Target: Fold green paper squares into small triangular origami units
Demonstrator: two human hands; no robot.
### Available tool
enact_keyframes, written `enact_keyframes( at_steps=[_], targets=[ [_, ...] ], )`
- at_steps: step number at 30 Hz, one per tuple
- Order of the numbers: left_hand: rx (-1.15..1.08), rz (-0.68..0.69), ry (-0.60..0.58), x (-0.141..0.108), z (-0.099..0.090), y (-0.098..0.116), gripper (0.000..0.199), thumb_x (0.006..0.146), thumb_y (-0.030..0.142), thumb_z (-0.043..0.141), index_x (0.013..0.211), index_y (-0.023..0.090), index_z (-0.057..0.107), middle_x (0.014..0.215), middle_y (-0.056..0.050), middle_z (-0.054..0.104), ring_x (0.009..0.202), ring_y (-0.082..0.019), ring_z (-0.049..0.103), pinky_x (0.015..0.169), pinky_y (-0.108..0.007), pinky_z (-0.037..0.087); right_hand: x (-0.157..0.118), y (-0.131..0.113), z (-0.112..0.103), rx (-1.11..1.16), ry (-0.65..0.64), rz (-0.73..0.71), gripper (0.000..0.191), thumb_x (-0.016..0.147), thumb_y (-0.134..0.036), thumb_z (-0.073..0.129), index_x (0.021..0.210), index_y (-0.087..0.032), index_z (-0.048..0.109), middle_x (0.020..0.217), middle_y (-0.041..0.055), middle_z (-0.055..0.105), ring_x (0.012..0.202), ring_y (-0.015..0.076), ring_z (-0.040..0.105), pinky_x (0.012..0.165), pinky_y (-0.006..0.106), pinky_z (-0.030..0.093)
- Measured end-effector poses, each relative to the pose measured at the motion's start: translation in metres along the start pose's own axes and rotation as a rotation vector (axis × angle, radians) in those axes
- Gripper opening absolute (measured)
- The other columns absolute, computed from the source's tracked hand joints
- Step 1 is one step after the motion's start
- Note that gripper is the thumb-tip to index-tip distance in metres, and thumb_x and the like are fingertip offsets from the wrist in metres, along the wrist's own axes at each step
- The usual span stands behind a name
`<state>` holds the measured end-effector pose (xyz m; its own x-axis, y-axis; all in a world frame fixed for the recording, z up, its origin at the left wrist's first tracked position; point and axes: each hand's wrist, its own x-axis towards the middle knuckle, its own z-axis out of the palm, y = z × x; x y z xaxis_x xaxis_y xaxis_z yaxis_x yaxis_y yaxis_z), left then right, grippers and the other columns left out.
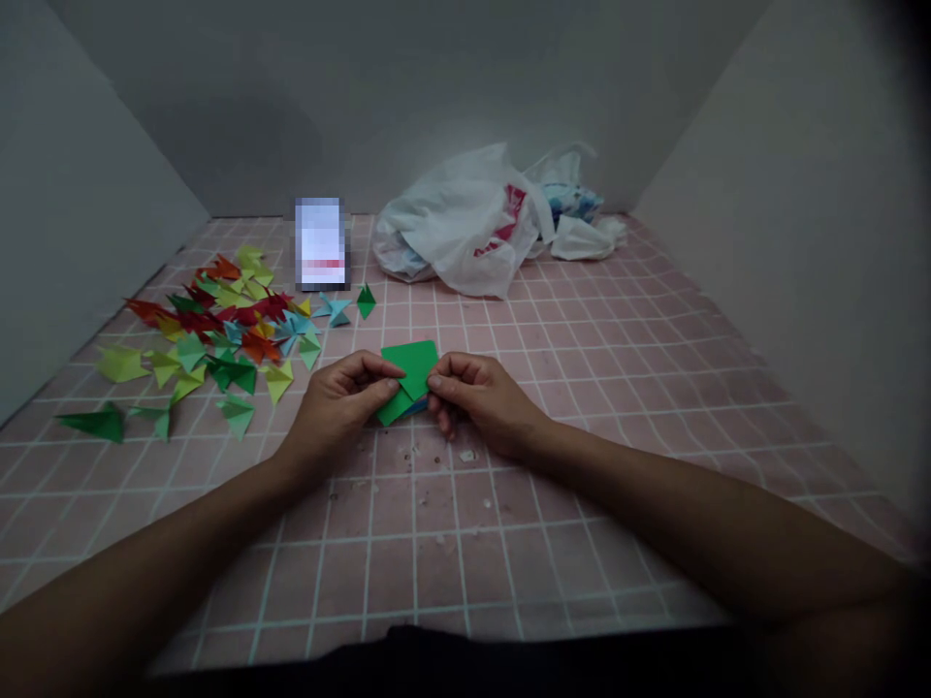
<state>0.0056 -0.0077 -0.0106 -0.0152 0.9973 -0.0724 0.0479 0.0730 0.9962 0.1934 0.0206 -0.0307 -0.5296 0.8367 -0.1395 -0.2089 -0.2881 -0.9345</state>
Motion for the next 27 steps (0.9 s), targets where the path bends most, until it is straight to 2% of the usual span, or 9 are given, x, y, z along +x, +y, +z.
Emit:
enact_keyframes(
  at_steps=[7, 12, 15, 19, 27],
  targets=[
    [-0.068, -0.006, 0.009, 0.0, 0.0008, -0.0007, 0.014, 0.067, 0.025, 0.077, 0.075, 0.018, 0.068, 0.07, 0.001, 0.064, 0.064, -0.013, 0.057, 0.06, -0.024, 0.043, -0.0002, -0.0005, 0.0005, 0.021, -0.02, -0.013, 0.021, 0.083, -0.03, 0.07, 0.074, -0.018, 0.056, 0.062, -0.0035, 0.063, 0.044, 0.007, 0.056, 0.041, 0.018, 0.048],
    [-0.064, -0.069, -0.091, 0.0018, -0.002, -0.0018, 0.018, 0.076, 0.032, 0.072, 0.088, 0.019, 0.07, 0.072, 0.0, 0.064, 0.064, -0.014, 0.056, 0.058, -0.025, 0.042, 0.0, 0.0007, 0.0017, -0.01, 0.01, -0.029, 0.016, 0.086, -0.024, 0.065, 0.074, -0.018, 0.056, 0.061, -0.0038, 0.062, 0.044, 0.0077, 0.055, 0.041, 0.02, 0.048],
    [-0.014, -0.085, -0.146, 0.0009, -0.0027, -0.0009, 0.023, 0.083, 0.04, 0.066, 0.079, 0.017, 0.068, 0.07, -0.001, 0.062, 0.063, -0.015, 0.055, 0.058, -0.027, 0.042, -0.0007, 0.0007, 0.0024, -0.043, 0.01, -0.043, 0.017, 0.088, -0.023, 0.063, 0.074, -0.019, 0.055, 0.061, -0.0037, 0.061, 0.043, 0.0078, 0.054, 0.042, 0.02, 0.047],
    [0.101, -0.061, -0.115, 0.0002, -0.0025, -0.0009, 0.029, 0.082, 0.042, 0.068, 0.069, 0.016, 0.066, 0.063, 0.0, 0.059, 0.058, -0.012, 0.049, 0.056, -0.026, 0.037, -0.0009, 0.0021, 0.0024, -0.072, 0.01, -0.079, 0.016, 0.087, -0.026, 0.064, 0.075, -0.019, 0.055, 0.061, -0.0041, 0.061, 0.043, 0.0075, 0.054, 0.042, 0.02, 0.047],
    [0.094, -0.062, -0.096, 0.0011, -0.001, -0.0021, 0.027, 0.08, 0.041, 0.071, 0.072, 0.015, 0.069, 0.065, 0.001, 0.06, 0.06, -0.011, 0.047, 0.058, -0.024, 0.035, -0.0004, 0.0039, 0.0022, -0.096, 0.021, -0.1, 0.015, 0.087, -0.025, 0.062, 0.075, -0.019, 0.055, 0.059, -0.0046, 0.06, 0.042, 0.0074, 0.052, 0.042, 0.02, 0.045]
  ],
)
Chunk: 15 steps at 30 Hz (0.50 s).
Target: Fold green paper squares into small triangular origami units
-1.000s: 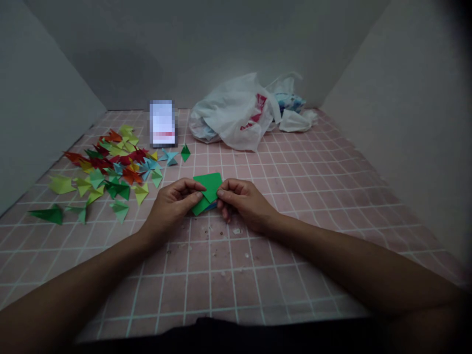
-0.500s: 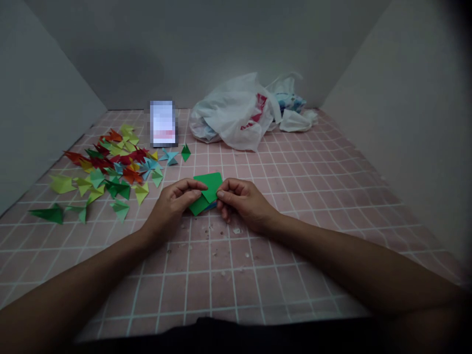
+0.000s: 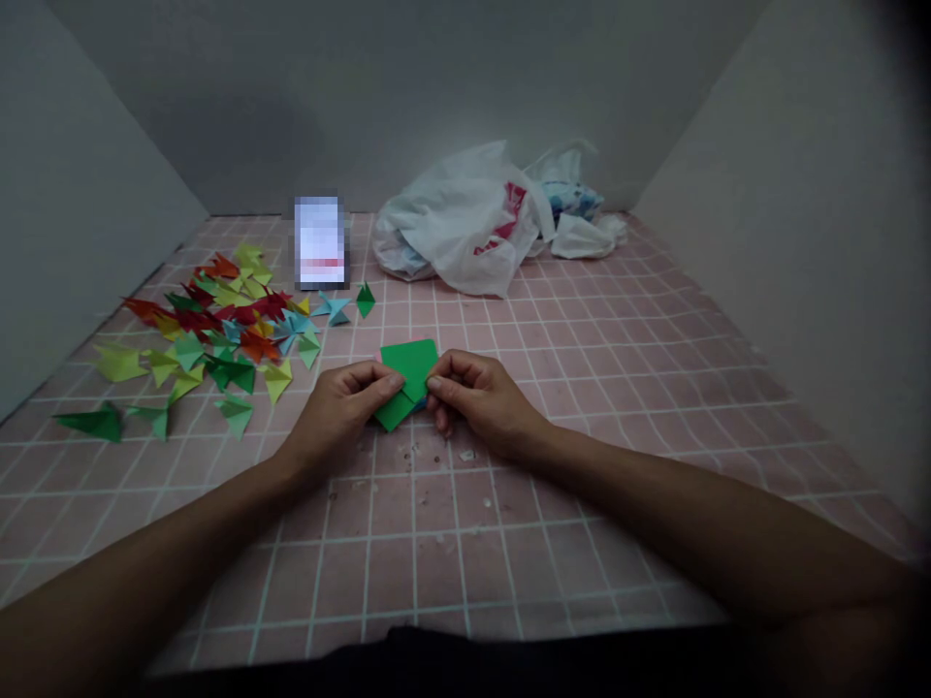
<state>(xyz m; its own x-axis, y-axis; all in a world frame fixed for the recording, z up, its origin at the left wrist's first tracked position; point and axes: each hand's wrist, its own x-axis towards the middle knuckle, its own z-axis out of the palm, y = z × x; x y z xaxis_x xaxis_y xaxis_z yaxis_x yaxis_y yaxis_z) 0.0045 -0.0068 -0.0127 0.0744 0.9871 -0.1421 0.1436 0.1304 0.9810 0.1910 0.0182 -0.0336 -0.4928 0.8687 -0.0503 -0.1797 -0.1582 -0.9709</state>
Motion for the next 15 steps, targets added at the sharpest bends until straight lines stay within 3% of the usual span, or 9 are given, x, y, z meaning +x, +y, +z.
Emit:
enact_keyframes(
  at_steps=[15],
  targets=[
    [0.025, 0.079, 0.027, -0.0004, 0.0002, -0.0015, 0.022, 0.079, 0.038, 0.072, 0.083, 0.016, 0.072, 0.076, -0.001, 0.067, 0.067, -0.012, 0.056, 0.063, -0.025, 0.042, 0.0006, -0.0018, -0.0008, 0.03, 0.024, 0.01, 0.016, 0.088, -0.026, 0.062, 0.076, -0.018, 0.055, 0.062, -0.0036, 0.061, 0.044, 0.0073, 0.054, 0.042, 0.02, 0.047]
  ],
)
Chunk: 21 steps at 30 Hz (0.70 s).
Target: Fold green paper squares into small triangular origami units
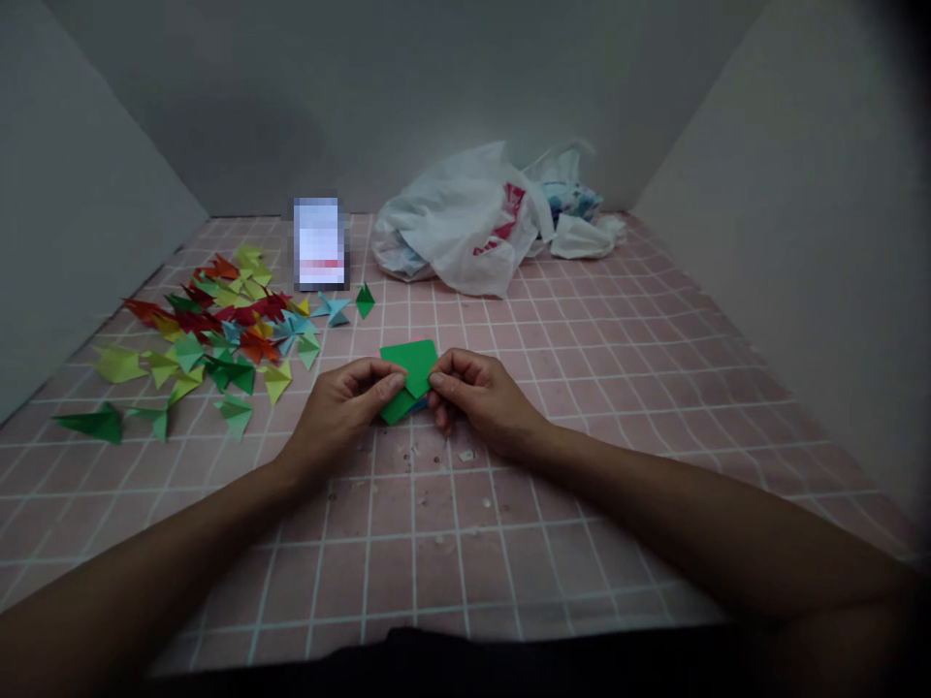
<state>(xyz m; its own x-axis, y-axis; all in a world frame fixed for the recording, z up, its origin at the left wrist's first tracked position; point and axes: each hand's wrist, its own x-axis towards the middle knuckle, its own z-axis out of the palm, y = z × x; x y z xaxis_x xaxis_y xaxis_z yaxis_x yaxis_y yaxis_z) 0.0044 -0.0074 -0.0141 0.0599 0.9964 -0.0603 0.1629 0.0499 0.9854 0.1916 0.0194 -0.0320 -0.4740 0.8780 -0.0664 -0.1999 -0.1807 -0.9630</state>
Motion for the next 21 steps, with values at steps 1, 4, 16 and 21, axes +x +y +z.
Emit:
enact_keyframes(
  at_steps=[1, 4, 16, 21],
  targets=[
    [-0.031, -0.004, -0.005, 0.0, 0.0, -0.0011, 0.022, 0.078, 0.037, 0.074, 0.088, 0.017, 0.072, 0.078, -0.001, 0.068, 0.069, -0.013, 0.058, 0.065, -0.025, 0.044, -0.0001, -0.0002, 0.0, 0.013, 0.006, 0.002, 0.016, 0.088, -0.027, 0.062, 0.076, -0.019, 0.055, 0.063, -0.0035, 0.061, 0.045, 0.0075, 0.054, 0.043, 0.021, 0.048],
    [-0.089, -0.023, -0.01, -0.0003, -0.0005, -0.0036, 0.024, 0.076, 0.034, 0.076, 0.092, 0.017, 0.07, 0.08, -0.001, 0.07, 0.074, -0.015, 0.063, 0.069, -0.027, 0.047, -0.0003, -0.0003, -0.0004, 0.034, -0.003, 0.016, 0.017, 0.088, -0.027, 0.063, 0.077, -0.019, 0.054, 0.064, -0.0034, 0.062, 0.046, 0.0078, 0.055, 0.043, 0.021, 0.048],
    [-0.046, 0.046, 0.026, -0.0016, 0.0025, 0.0037, 0.015, 0.073, 0.026, 0.075, 0.084, 0.017, 0.069, 0.071, 0.001, 0.067, 0.064, -0.011, 0.058, 0.06, -0.023, 0.045, -0.0001, -0.0032, -0.0002, -0.027, -0.053, 0.061, 0.016, 0.088, -0.023, 0.062, 0.074, -0.018, 0.055, 0.061, -0.0046, 0.06, 0.043, 0.0069, 0.054, 0.042, 0.019, 0.042],
    [-0.075, 0.033, 0.028, -0.0016, 0.0036, 0.0037, 0.014, 0.072, 0.024, 0.075, 0.081, 0.017, 0.067, 0.069, 0.002, 0.066, 0.063, -0.01, 0.057, 0.059, -0.021, 0.045, -0.0007, -0.0041, 0.0, -0.053, -0.048, 0.07, 0.017, 0.089, -0.02, 0.06, 0.073, -0.018, 0.055, 0.059, -0.0045, 0.06, 0.042, 0.0064, 0.052, 0.041, 0.018, 0.041]
  ],
)
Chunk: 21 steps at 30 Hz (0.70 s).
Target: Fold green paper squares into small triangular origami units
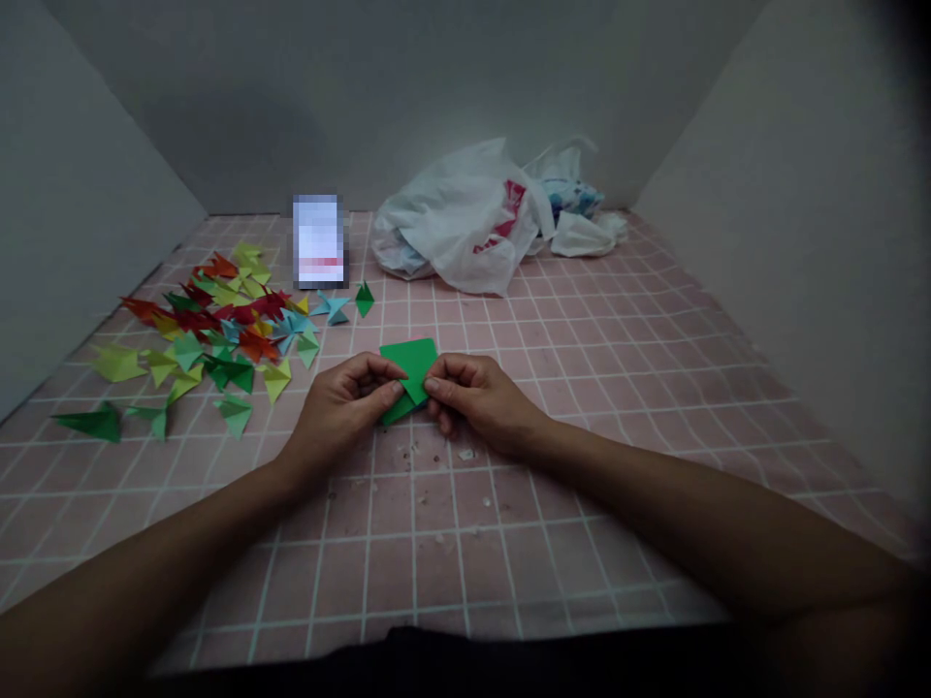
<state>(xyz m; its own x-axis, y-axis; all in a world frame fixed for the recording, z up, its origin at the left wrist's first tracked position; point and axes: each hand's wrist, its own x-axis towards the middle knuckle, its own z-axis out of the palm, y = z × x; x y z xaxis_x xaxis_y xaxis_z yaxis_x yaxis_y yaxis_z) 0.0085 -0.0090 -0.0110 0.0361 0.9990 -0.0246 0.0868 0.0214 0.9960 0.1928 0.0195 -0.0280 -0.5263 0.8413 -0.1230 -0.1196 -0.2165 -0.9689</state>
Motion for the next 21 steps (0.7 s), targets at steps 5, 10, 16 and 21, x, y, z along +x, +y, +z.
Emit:
enact_keyframes(
  at_steps=[5, 10, 16, 21],
  targets=[
    [-0.009, -0.008, 0.02, -0.0005, -0.0007, -0.0017, 0.014, 0.07, 0.024, 0.076, 0.08, 0.018, 0.068, 0.071, 0.002, 0.065, 0.064, -0.011, 0.058, 0.059, -0.022, 0.045, -0.0004, -0.0012, 0.0002, -0.014, -0.017, -0.001, 0.016, 0.089, -0.019, 0.06, 0.074, -0.018, 0.055, 0.059, -0.005, 0.06, 0.043, 0.0059, 0.052, 0.042, 0.017, 0.042],
    [0.072, 0.02, 0.037, -0.0014, -0.0023, -0.0008, 0.012, 0.071, 0.025, 0.075, 0.08, 0.019, 0.07, 0.072, 0.001, 0.066, 0.065, -0.013, 0.058, 0.059, -0.024, 0.046, -0.0016, -0.0027, -0.0006, -0.012, -0.034, 0.003, 0.017, 0.089, -0.02, 0.061, 0.074, -0.018, 0.054, 0.059, -0.0045, 0.059, 0.045, 0.0065, 0.052, 0.043, 0.018, 0.042],
    [0.147, 0.072, 0.045, -0.0016, -0.0023, 0.0022, 0.007, 0.071, 0.023, 0.071, 0.077, 0.02, 0.073, 0.075, -0.001, 0.069, 0.069, -0.014, 0.061, 0.062, -0.026, 0.049, -0.0021, -0.0041, -0.0014, -0.013, -0.063, 0.007, 0.017, 0.089, -0.022, 0.063, 0.074, -0.018, 0.055, 0.06, -0.004, 0.06, 0.046, 0.0064, 0.052, 0.044, 0.019, 0.042],
    [0.17, 0.067, 0.061, -0.0017, -0.0021, 0.0033, 0.007, 0.071, 0.024, 0.071, 0.075, 0.021, 0.075, 0.073, -0.001, 0.069, 0.067, -0.015, 0.06, 0.061, -0.026, 0.048, -0.0022, -0.0039, -0.0012, 0.0, -0.071, 0.006, 0.018, 0.088, -0.023, 0.064, 0.074, -0.018, 0.054, 0.059, -0.0049, 0.059, 0.046, 0.0066, 0.052, 0.044, 0.019, 0.04]
  ],
)
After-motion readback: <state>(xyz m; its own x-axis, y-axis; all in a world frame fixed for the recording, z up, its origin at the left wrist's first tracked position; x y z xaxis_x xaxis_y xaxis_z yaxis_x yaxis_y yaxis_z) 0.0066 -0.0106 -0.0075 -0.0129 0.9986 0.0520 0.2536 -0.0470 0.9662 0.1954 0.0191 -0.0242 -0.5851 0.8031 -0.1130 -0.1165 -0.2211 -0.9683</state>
